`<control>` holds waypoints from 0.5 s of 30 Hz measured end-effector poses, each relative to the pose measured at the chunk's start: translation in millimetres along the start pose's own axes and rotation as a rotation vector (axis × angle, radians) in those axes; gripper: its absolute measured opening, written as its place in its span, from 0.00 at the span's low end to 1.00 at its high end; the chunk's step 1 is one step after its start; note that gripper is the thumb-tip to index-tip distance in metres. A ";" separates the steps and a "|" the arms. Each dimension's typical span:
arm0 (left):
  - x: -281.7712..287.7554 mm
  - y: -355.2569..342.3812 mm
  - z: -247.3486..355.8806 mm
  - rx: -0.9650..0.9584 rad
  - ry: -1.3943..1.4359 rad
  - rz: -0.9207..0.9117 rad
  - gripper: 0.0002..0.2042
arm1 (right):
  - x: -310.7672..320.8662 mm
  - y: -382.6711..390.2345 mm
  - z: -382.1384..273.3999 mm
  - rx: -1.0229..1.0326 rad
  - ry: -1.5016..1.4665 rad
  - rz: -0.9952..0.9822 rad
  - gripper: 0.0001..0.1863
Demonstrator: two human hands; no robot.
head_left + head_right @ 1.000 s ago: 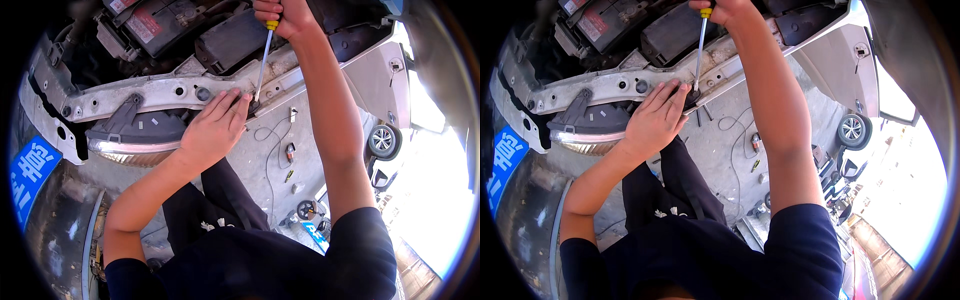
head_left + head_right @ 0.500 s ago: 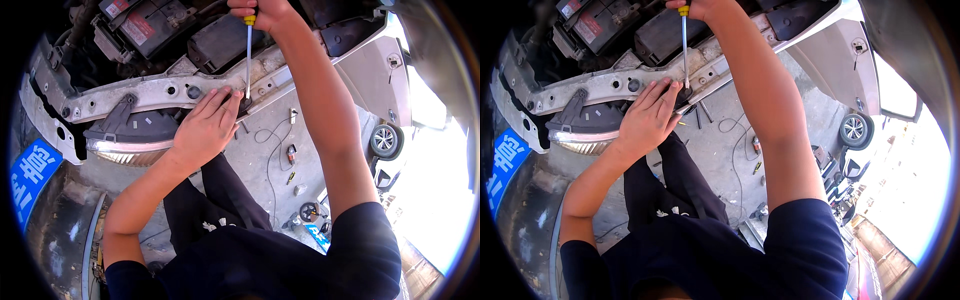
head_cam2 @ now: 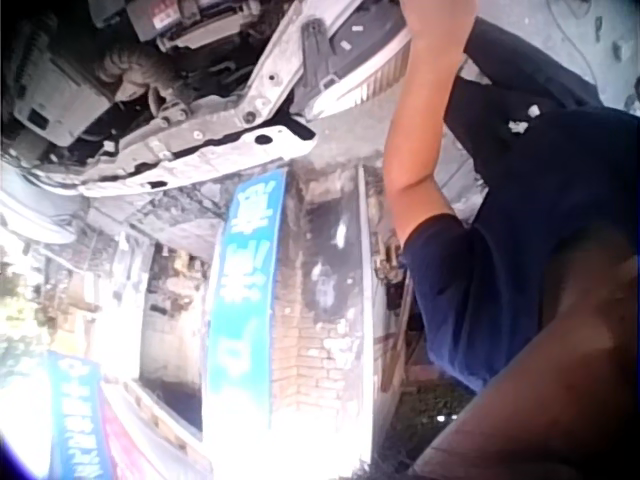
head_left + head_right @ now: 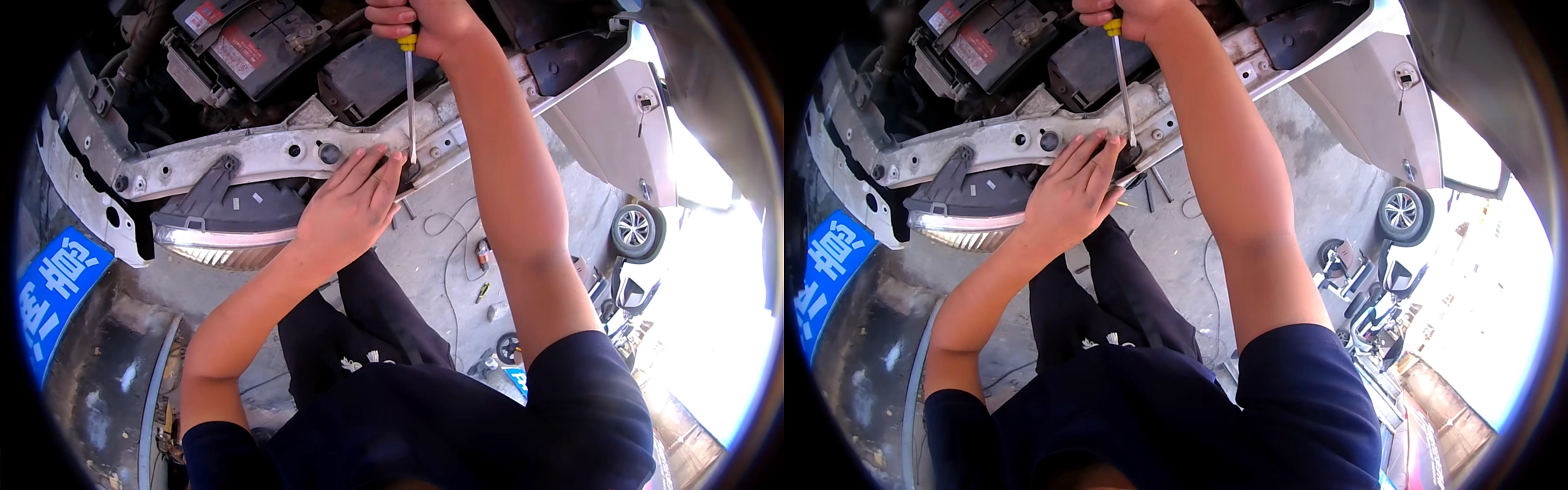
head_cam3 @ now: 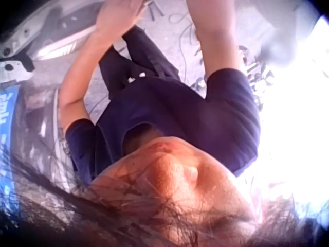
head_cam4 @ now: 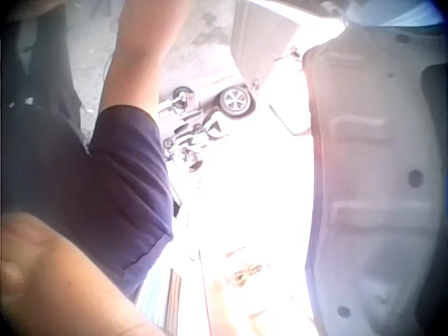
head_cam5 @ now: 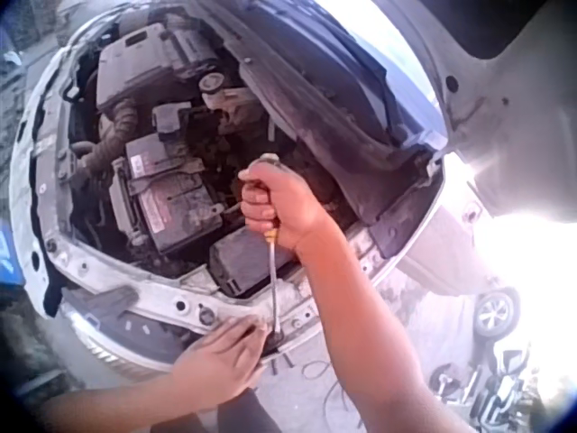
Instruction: The person uses a T-handle wrench and a screwdriver to remove bolts and fasteners from the front bumper and headlight area of a white car. They manipulate the bumper cover and headlight assembly to detach components while working in a garage.
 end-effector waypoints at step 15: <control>2.8 -1.8 1.4 -0.014 -0.036 -0.013 0.39 | -41.3 14.3 -14.9 0.081 -0.454 -0.787 0.08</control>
Point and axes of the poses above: each hand's wrist, its own y-axis away from the middle knuckle, its own x-axis out of the back of the hand, z = x × y, the point moved 9 cm from there along -y, towards the middle knuckle, and after that the axes turned 11 degrees about -z, right-handed, at the moved point
